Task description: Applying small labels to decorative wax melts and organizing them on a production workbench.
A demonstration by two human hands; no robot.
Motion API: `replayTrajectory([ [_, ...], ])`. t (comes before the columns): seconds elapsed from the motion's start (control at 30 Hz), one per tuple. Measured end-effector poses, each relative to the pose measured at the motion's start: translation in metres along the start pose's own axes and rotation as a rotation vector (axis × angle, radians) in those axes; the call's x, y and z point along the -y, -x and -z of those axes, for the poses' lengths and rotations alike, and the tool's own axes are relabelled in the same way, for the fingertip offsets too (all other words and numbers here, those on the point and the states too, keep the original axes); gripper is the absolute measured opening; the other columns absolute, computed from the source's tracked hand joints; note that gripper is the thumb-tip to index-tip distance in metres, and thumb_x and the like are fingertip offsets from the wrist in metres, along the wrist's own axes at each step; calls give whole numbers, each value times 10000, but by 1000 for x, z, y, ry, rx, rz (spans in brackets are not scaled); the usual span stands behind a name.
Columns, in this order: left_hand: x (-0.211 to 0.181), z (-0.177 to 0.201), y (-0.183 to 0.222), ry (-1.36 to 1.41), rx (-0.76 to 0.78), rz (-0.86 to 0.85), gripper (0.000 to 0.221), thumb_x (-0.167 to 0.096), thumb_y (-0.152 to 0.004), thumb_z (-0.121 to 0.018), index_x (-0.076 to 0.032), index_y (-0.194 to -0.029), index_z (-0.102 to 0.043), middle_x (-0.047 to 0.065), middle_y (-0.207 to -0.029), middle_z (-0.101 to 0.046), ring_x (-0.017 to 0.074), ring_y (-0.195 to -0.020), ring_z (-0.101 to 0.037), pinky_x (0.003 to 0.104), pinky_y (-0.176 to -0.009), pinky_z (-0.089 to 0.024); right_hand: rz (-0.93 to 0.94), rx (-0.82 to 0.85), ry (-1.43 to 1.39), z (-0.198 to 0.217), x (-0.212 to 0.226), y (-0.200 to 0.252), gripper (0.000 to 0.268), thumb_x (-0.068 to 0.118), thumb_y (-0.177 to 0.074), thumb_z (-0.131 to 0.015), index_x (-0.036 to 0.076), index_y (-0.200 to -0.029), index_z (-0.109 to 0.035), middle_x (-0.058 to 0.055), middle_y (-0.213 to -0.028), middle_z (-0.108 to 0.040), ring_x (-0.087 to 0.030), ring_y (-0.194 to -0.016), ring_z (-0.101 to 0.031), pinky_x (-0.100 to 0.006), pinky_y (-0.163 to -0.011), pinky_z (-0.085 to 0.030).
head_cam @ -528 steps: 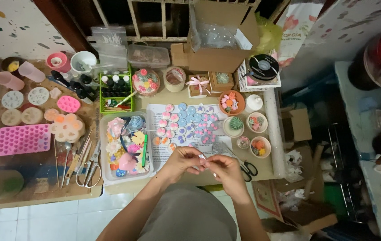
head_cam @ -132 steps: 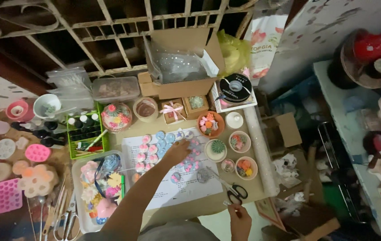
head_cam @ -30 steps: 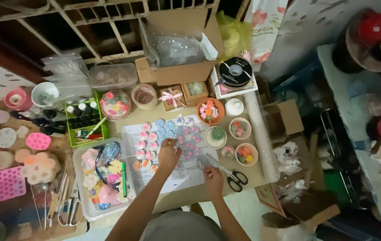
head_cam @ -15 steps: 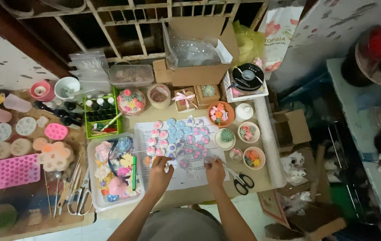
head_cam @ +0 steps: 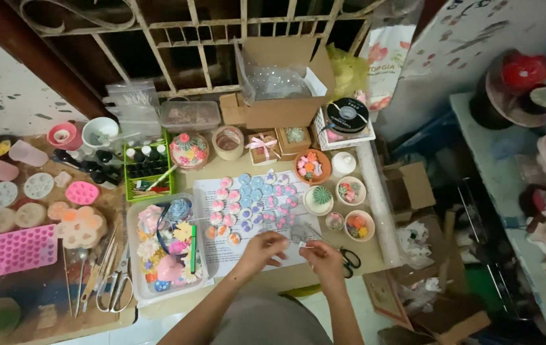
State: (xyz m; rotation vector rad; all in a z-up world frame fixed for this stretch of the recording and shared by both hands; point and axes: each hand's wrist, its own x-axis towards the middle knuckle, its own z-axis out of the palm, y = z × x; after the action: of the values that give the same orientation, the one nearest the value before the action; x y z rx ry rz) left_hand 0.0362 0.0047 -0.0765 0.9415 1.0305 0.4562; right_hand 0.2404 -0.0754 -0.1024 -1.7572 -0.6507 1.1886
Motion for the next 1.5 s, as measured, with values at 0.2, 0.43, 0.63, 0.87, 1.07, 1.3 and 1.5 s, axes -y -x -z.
replayTrajectory([
  [0.2, -25, -14, 20, 219, 275, -160, 224, -161, -902, -788, -7, -1028, -686, 80, -916, -746, 189, -814, -766, 305, -690, -646, 136, 189, -65, 7, 75, 36, 143, 87, -869, -783, 17, -993, -780, 9, -820, -735, -37, -659, -554, -206, -550, -375],
  [0.43, -69, -17, 57, 289, 193, -166, 156, -115, -889, -771, -18, -992, -706, 78, -891, -757, 183, -788, -773, 285, -600, -615, 72, 241, -135, 7, 119, 72, 164, 109, -879, -761, 35, -1022, -791, 42, -798, -685, -14, -644, -498, -191, -525, -316],
  [0.63, -75, -15, 70, 404, 218, -125, 127, -111, -890, -737, -20, -969, -697, 82, -893, -756, 186, -815, -770, 287, -554, -612, 152, 290, -75, 1, 126, 82, 122, 81, -893, -751, 26, -999, -774, 37, -803, -690, -12, -678, -538, -187, -541, -357],
  [0.87, -72, -10, 70, 458, 266, -109, 104, -79, -884, -753, -26, -942, -686, 92, -869, -746, 189, -789, -761, 282, -557, -611, 117, 373, 5, 3, 135, 82, 101, 76, -905, -741, 30, -992, -762, 32, -797, -680, -24, -654, -512, -189, -522, -348],
  [1.07, -71, -9, 70, 472, 268, -123, 117, -51, -866, -771, -34, -888, -657, 101, -834, -744, 206, -747, -765, 282, -533, -611, 188, 397, 46, 2, 138, 84, 101, 54, -896, -744, 17, -987, -765, 27, -804, -686, -22, -675, -538, -185, -527, -370],
  [1.3, -78, -8, 75, 436, 253, -134, 117, -18, -858, -772, -21, -877, -657, 109, -809, -740, 216, -730, -768, 289, -533, -614, 222, 405, 44, 3, 140, 85, 105, 34, -895, -746, -3, -990, -769, 14, -808, -687, -34, -678, -547, -192, -534, -396],
  [1.5, -82, -5, 76, 435, 269, -141, 121, -5, -862, -776, -12, -869, -655, 119, -809, -744, 213, -735, -768, 291, -545, -620, 122, 418, -35, 2, 142, 85, 107, 39, -902, -736, -7, -992, -769, 4, -813, -688, -40, -664, -539, -198, -535, -404],
])
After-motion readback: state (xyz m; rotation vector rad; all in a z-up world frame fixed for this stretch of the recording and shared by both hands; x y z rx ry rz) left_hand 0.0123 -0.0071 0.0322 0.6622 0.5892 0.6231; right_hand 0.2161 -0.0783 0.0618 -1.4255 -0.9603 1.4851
